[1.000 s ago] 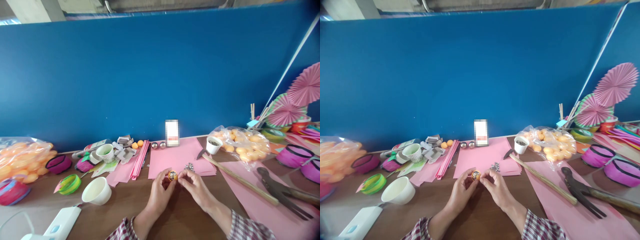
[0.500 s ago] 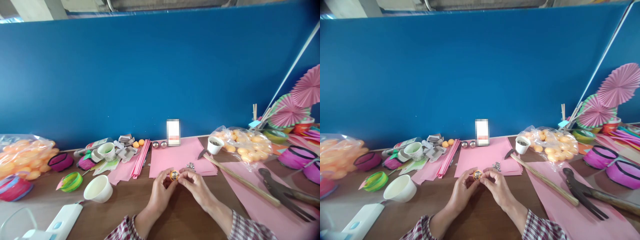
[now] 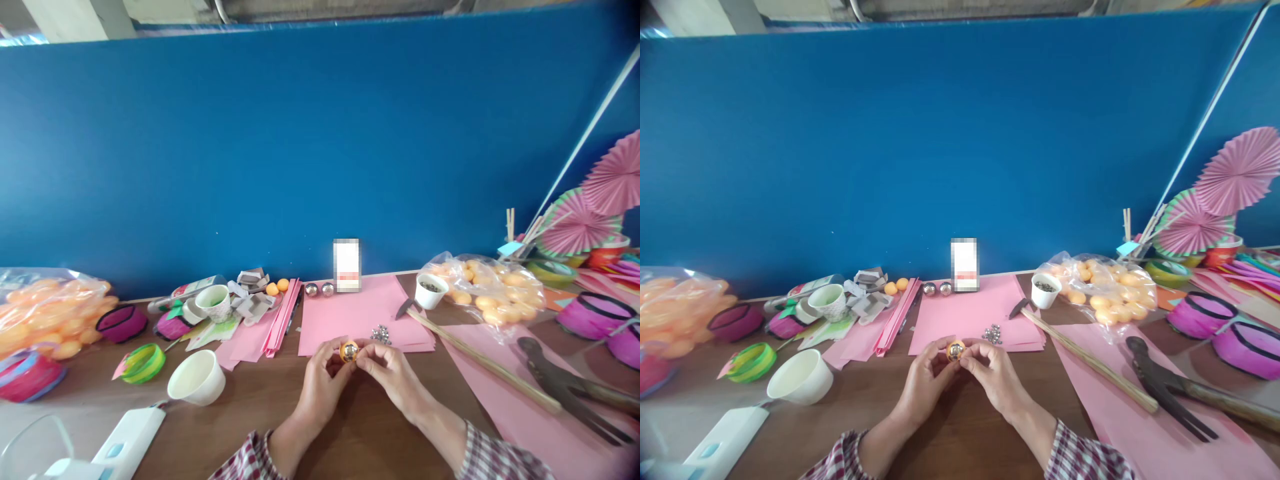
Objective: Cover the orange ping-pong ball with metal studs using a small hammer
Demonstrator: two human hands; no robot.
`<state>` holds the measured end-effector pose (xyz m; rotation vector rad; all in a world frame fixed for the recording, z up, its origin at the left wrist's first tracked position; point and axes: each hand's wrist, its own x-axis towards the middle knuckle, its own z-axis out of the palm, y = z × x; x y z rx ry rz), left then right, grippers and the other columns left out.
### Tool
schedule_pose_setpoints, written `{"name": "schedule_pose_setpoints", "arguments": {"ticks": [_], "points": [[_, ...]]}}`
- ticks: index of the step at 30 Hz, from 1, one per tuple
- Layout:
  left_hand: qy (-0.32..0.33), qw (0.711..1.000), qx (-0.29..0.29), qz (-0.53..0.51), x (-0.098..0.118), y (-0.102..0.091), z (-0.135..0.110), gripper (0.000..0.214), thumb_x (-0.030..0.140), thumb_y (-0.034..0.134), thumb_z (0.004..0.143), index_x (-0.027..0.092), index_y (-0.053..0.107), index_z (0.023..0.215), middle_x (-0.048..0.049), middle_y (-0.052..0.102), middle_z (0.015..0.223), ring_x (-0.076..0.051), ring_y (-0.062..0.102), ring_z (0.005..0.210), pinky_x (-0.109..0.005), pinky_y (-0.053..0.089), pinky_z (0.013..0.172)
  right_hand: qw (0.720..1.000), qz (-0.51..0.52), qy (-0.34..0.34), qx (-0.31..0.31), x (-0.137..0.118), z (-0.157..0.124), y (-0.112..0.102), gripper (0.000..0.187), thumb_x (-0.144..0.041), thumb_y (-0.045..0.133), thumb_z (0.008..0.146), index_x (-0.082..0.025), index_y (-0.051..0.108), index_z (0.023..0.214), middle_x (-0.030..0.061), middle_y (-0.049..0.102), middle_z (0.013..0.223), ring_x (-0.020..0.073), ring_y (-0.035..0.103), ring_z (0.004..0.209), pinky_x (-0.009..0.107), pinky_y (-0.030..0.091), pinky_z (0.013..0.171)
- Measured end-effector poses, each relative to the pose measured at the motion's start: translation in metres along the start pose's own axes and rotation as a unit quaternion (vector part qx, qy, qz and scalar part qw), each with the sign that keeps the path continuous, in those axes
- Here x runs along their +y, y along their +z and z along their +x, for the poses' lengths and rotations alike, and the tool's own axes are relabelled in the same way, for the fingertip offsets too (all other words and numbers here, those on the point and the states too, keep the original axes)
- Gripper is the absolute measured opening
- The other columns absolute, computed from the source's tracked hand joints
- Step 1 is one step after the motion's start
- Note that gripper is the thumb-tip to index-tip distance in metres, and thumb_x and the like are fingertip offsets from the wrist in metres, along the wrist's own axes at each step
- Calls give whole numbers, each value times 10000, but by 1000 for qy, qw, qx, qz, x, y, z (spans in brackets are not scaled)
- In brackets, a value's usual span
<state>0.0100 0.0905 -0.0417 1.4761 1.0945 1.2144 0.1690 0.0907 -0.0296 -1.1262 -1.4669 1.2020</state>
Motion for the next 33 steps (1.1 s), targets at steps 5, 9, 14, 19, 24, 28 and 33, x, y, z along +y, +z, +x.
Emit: {"name": "schedule_pose_setpoints", "arguments": {"ticks": [5,9,14,19,24,28,33], "points": [[1,1000,-2,-1,-2,0,-1,333,224,636,761,203,571,1087,-83,618,1072,-201,628,882,-321,527,760,1000,0,2,4,1,0,0,206,-377,621,768,-179,640,716,62,640,1064,238,560,1007,352,376,917],[3,1000,3,9,-1,-1,-1,331,226,640,758,197,574,1081,-86,626,1059,-205,629,879,-322,528,759,1000,1,-3,6,1,0,0,213,-389,621,765,-183,643,711,56,647,1050,239,561,1004,349,379,912],[0,1000,-3,4,-1,-1,0,335,222,637,762,189,567,1087,-91,628,1061,-206,630,887,-323,526,769,1000,10,-7,2,-5,-1,0,237,-405,617,761,-177,641,703,68,657,1020,244,570,978,360,391,894],[-1,1000,-7,2,-1,-1,0,325,217,634,763,189,568,1080,-90,627,1069,-206,629,892,-322,526,767,1000,3,-8,0,-7,-1,1,253,-416,600,768,-174,633,704,68,665,988,246,575,962,360,398,888],[-2,1000,-7,0,1,0,-1,323,210,633,763,185,569,1078,-90,632,1070,-207,627,904,-326,521,781,1000,-8,-9,-2,-6,0,1,246,-409,588,775,-174,623,715,62,662,997,235,580,941,344,407,876],[-2,1000,-5,-3,2,0,0,326,209,635,761,181,569,1079,-91,637,1067,-206,630,900,-326,523,780,1000,-11,-8,0,-6,-1,1,235,-395,591,773,-172,615,703,58,663,987,231,583,929,333,414,858],[-4,1000,-4,-6,2,0,-1,328,208,637,759,181,570,1079,-94,638,1076,-206,630,907,-323,524,783,1000,-10,-5,-4,-8,-1,1,198,-356,593,778,-171,616,708,53,660,989,217,583,912,318,413,841]]}}
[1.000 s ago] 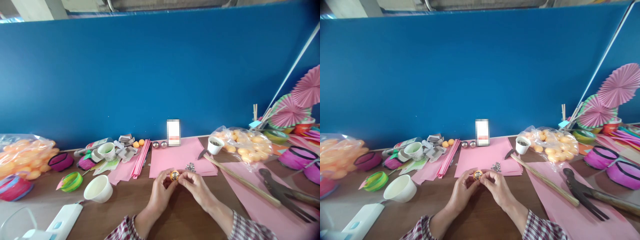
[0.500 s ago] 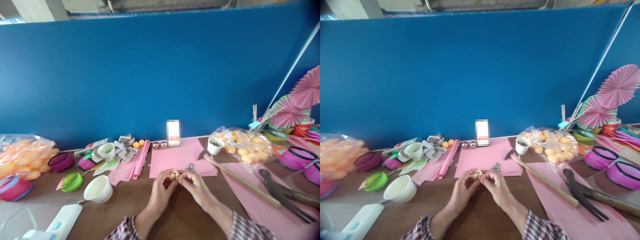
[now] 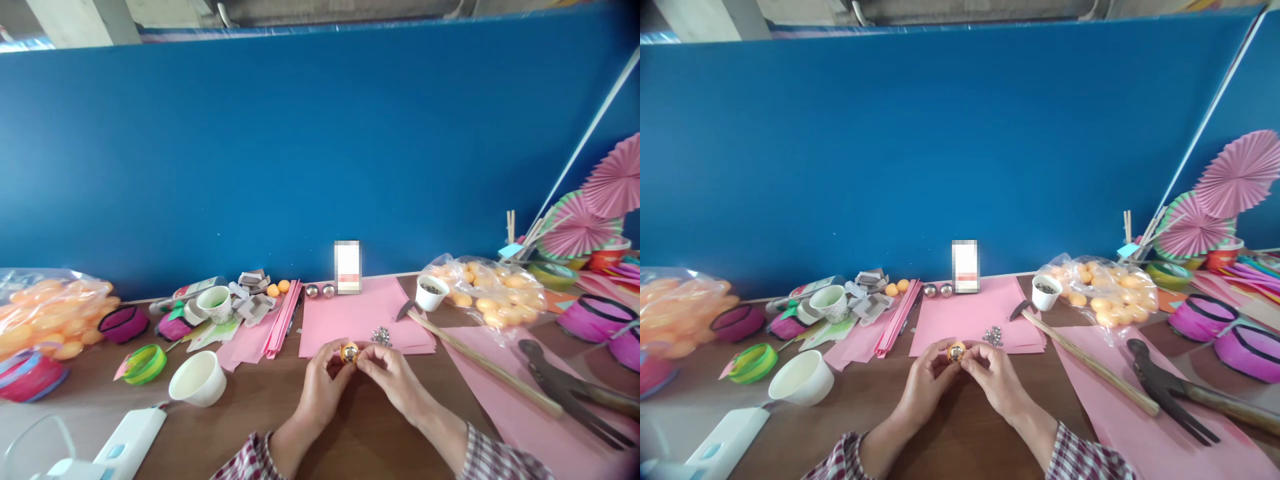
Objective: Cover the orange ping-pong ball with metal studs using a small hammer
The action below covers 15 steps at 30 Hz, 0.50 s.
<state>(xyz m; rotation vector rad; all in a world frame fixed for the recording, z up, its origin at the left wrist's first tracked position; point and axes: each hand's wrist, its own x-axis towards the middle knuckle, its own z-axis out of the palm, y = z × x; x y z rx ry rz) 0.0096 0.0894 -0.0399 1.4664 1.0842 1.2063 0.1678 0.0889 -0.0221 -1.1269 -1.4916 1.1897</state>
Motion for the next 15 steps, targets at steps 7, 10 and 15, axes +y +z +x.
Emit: {"name": "schedule_pose_setpoints", "arguments": {"ticks": [7,10,15], "points": [[-6,1000,-4,4,-1,0,1,324,208,630,765,184,569,1082,-89,642,1070,-203,630,902,-317,523,783,1000,-7,6,4,-3,0,0,203,-354,587,778,-169,607,699,46,663,914,207,577,872,309,413,815],[-5,1000,-5,3,0,0,1,327,207,633,761,182,571,1081,-85,644,1063,-198,631,895,-309,524,782,1000,-8,7,5,-3,-1,0,201,-354,591,773,-169,607,697,42,662,892,197,575,844,299,415,791],[1,1000,-1,3,2,0,0,317,208,630,762,178,576,1073,-80,651,1052,-194,631,899,-309,521,794,1000,-10,9,11,-5,-1,0,209,-365,602,762,-171,613,687,31,663,837,193,579,818,291,421,756]]}}
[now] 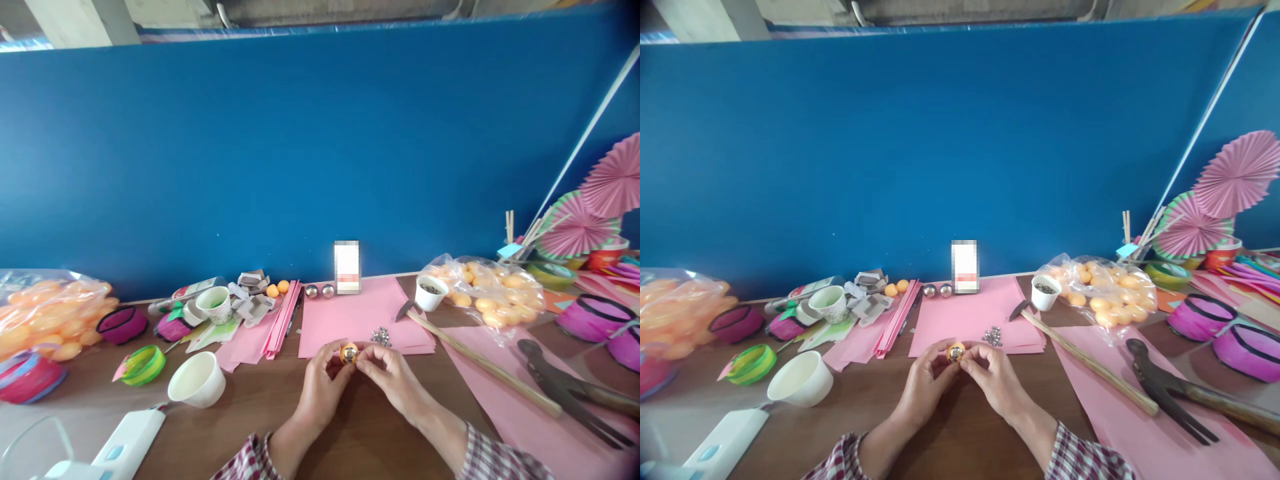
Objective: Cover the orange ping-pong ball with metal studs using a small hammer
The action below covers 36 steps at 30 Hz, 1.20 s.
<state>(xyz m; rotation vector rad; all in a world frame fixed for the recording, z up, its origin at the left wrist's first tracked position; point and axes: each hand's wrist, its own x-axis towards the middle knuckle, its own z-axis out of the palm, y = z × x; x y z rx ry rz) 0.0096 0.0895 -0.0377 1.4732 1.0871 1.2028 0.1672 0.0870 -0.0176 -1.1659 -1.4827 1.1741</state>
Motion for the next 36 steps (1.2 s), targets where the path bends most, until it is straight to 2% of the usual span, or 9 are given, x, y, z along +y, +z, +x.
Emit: {"name": "schedule_pose_setpoints", "arguments": {"ticks": [3,9,15,28,33,36], "points": [[-2,1000,-3,-1,1,0,-1,312,216,632,762,175,579,1066,-87,653,1061,-202,632,914,-314,524,793,1000,-1,9,1,0,0,0,230,-391,614,752,-173,605,680,36,672,845,208,590,847,298,429,765],[1,1000,-3,-4,2,2,-2,313,230,636,759,171,588,1064,-96,664,1054,-209,637,923,-324,525,806,998,61,20,-5,6,0,1,272,-432,648,725,-167,591,716,70,669,1002,230,597,940,339,431,842],[8,1000,-1,25,3,2,-2,311,213,622,767,177,608,1076,-90,659,1087,-217,613,997,-335,505,860,996,84,26,-11,9,0,1,254,-406,655,726,-166,571,719,64,676,950,222,608,896,342,444,815],[12,999,-13,46,6,1,-2,291,208,608,777,194,636,1067,-64,677,1061,-224,618,978,-341,492,888,997,48,53,22,7,1,3,237,-386,681,692,-176,571,695,19,657,743,191,606,754,297,459,698],[9,999,-10,50,7,1,-1,292,227,614,773,199,642,1062,-54,682,1052,-223,617,984,-341,489,902,993,111,43,3,11,1,3,257,-381,698,686,-187,543,754,24,671,819,198,619,843,298,469,751],[12,998,-8,54,7,1,-1,290,220,612,775,204,641,1063,-53,678,1063,-223,617,986,-338,488,902,994,105,43,3,14,2,2,253,-385,688,696,-185,546,758,27,672,827,199,620,851,296,468,757]]}}
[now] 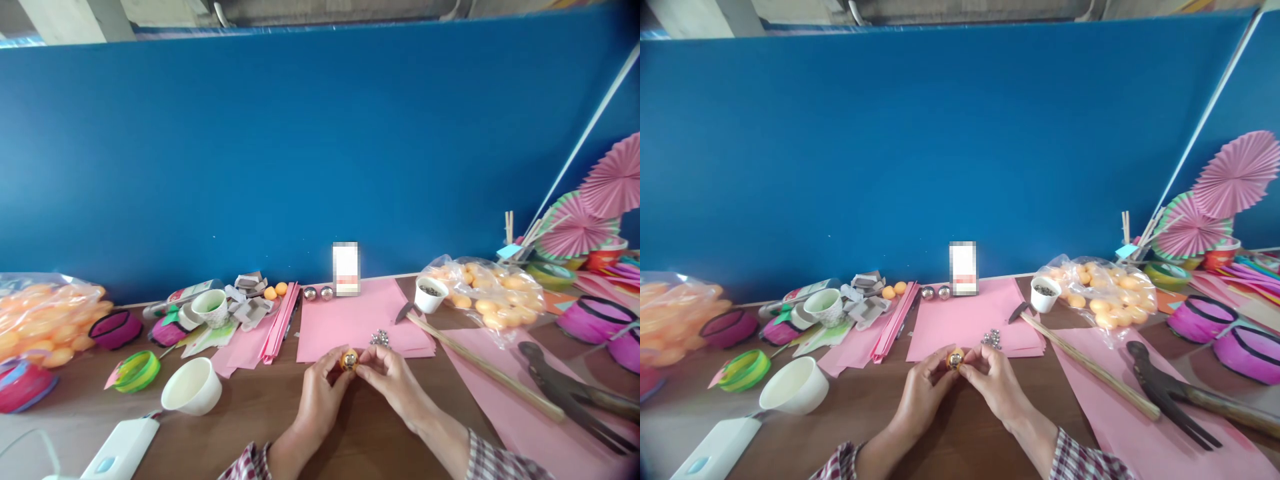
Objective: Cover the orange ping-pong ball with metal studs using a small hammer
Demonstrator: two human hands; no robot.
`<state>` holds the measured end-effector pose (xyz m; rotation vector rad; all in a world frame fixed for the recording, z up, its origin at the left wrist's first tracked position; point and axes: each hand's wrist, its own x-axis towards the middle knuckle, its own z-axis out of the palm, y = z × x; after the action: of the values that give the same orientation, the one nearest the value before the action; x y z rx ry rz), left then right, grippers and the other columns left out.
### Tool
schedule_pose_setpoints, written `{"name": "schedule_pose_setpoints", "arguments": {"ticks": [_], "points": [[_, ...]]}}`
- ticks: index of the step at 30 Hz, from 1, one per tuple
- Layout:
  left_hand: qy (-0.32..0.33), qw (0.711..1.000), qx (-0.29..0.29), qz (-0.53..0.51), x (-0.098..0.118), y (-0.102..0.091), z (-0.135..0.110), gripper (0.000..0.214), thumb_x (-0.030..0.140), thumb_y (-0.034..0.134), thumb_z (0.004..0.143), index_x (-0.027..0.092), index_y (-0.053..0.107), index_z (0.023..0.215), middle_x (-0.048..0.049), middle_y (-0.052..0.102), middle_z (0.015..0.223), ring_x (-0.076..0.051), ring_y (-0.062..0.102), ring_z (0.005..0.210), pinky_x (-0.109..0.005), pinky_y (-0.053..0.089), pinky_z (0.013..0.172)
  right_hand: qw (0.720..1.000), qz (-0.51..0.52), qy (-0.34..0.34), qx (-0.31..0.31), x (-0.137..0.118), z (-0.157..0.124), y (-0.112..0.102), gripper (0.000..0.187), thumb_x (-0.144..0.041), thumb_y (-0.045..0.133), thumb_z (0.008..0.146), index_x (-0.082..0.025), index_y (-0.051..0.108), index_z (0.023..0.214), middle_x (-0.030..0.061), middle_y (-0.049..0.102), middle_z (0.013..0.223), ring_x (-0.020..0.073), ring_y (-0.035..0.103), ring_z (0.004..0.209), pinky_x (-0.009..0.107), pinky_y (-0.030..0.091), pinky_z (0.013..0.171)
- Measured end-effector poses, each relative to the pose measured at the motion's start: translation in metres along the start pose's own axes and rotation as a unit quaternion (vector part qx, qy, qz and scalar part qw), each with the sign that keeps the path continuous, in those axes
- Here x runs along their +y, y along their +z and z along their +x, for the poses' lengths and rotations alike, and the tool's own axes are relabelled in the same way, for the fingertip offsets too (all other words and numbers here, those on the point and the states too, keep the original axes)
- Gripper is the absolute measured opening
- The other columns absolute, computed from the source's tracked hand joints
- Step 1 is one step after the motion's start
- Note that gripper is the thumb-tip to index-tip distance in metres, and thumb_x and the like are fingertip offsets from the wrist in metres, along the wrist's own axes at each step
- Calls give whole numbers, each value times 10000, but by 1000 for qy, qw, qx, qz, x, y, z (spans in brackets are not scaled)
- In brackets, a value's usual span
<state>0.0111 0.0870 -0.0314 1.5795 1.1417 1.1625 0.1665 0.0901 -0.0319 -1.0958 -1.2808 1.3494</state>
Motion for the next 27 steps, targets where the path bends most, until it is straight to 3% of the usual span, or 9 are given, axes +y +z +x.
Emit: {"name": "schedule_pose_setpoints", "arguments": {"ticks": [7,13,18,21,27], "points": [[14,999,4,33,0,-1,-1,290,190,626,759,220,649,1046,-40,689,1033,-217,629,947,-326,506,860,998,-65,-15,14,4,3,-1,237,-397,651,722,-177,560,717,12,646,737,179,597,728,286,452,676],[2,999,16,39,-5,-1,1,375,249,608,773,213,596,1146,-60,668,1094,-232,612,1008,-374,478,916,993,-101,-52,28,-1,3,2,225,-402,600,764,-187,547,728,5,610,733,162,551,697,277,434,669],[-11,1000,-3,-13,-4,-1,1,429,252,584,791,191,536,1212,-72,648,1133,-218,617,1005,-335,507,877,991,-111,-66,34,0,3,2,208,-392,596,772,-194,544,736,-1,605,738,157,542,701,263,429,666],[-13,999,-8,-41,-2,-1,0,367,285,547,825,177,555,1175,-73,646,1133,-211,605,1026,-329,488,905,992,-99,-70,22,-1,2,2,210,-391,588,784,-195,535,729,2,608,734,158,549,701,260,434,658],[-21,999,4,-41,-3,0,0,286,323,532,836,177,579,1078,-63,676,997,-190,638,893,-298,518,807,992,-85,-94,-1,-6,-3,7,189,-372,576,804,-201,529,738,16,625,792,176,587,770,282,458,718]]}}
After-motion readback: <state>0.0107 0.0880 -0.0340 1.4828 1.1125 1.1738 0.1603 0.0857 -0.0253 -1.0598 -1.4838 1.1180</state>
